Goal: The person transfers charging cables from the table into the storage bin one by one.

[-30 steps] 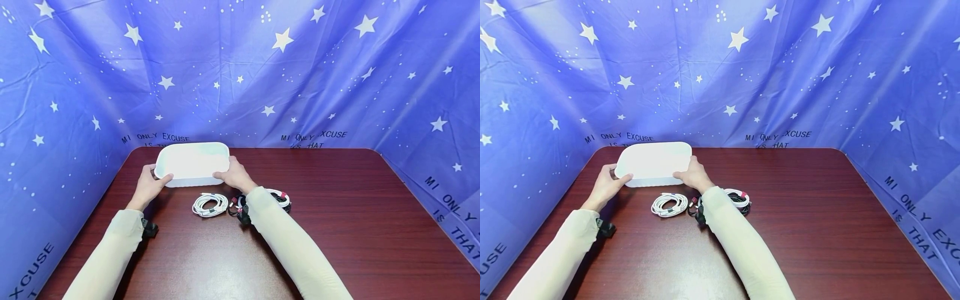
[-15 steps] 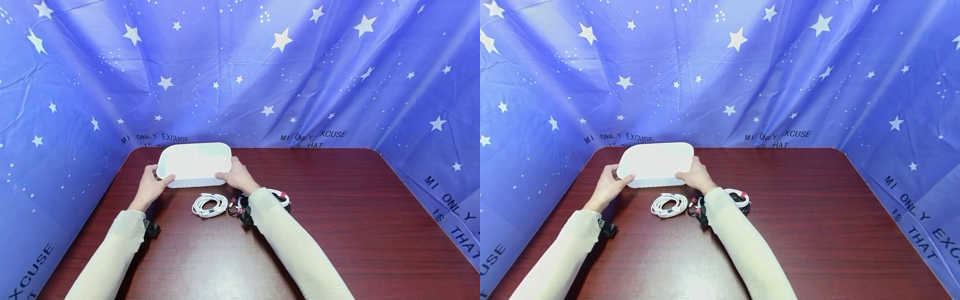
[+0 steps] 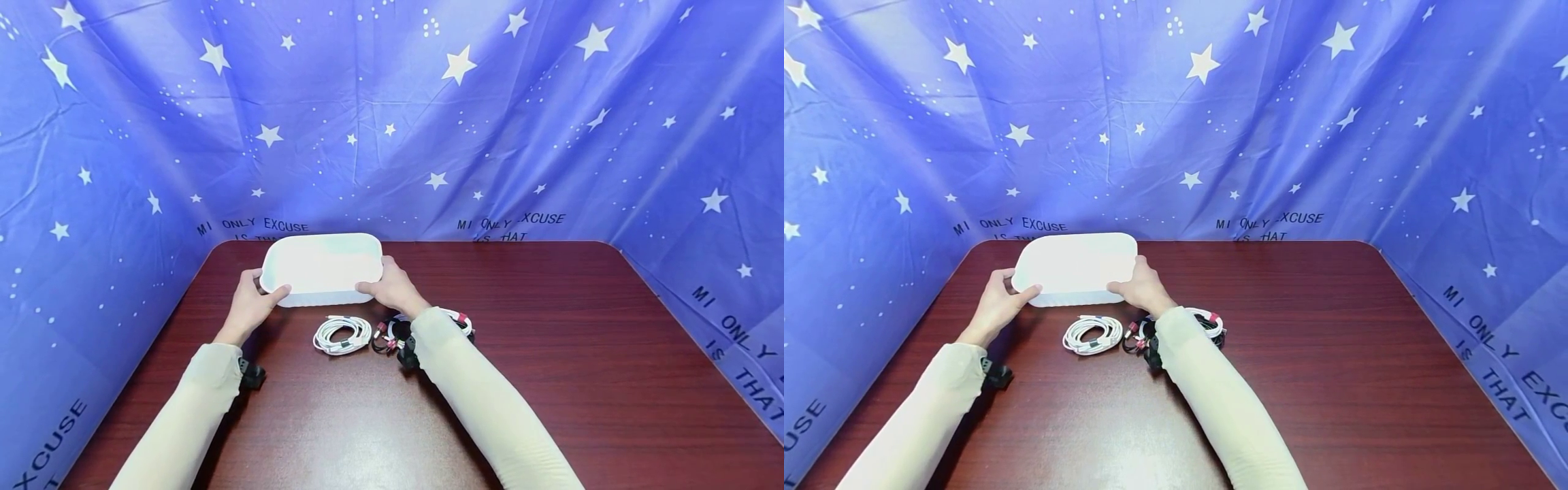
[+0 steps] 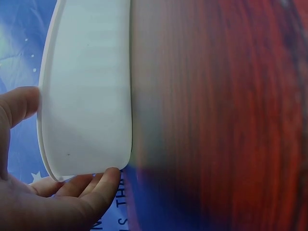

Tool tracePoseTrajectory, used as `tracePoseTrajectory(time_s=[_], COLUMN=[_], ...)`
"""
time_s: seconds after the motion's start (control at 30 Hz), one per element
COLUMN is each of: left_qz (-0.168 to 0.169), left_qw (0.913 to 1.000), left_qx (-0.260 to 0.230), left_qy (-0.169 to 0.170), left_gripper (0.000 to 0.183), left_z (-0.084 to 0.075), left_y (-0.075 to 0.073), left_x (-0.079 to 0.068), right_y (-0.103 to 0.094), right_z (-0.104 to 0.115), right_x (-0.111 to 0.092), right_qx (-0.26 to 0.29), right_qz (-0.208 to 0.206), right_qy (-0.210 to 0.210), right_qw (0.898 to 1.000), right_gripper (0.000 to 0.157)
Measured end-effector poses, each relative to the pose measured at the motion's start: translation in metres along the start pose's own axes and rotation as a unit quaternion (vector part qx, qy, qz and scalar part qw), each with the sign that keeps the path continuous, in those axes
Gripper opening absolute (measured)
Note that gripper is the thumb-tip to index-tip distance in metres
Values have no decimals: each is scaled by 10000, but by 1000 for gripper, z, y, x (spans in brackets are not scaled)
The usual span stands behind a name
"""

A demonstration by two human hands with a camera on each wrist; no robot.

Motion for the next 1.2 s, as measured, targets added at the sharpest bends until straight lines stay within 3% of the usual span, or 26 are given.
tracePoseTrajectory(time_s=[1.2], left_qz=[99], left_qw=[9999], left_qx=[-78], left_qy=[-99], left_gripper=[70], left_z=[-8], left_y=[10], left_x=[-1], right_y=[-13], right_z=[-6], right_x=[-5], right_qx=[65], right_qz=[-17], right_qy=[97], right_qw=[9999], right_gripper=[72])
Point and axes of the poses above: each hand's wrist, its own x-axis towards the middle knuckle, its own y-axis out of the palm, z = x × y, the point moved 2 cm from there along x, towards the middle knuckle, and after that the axes turned 6 degrees about x, right-handed, at the moved point
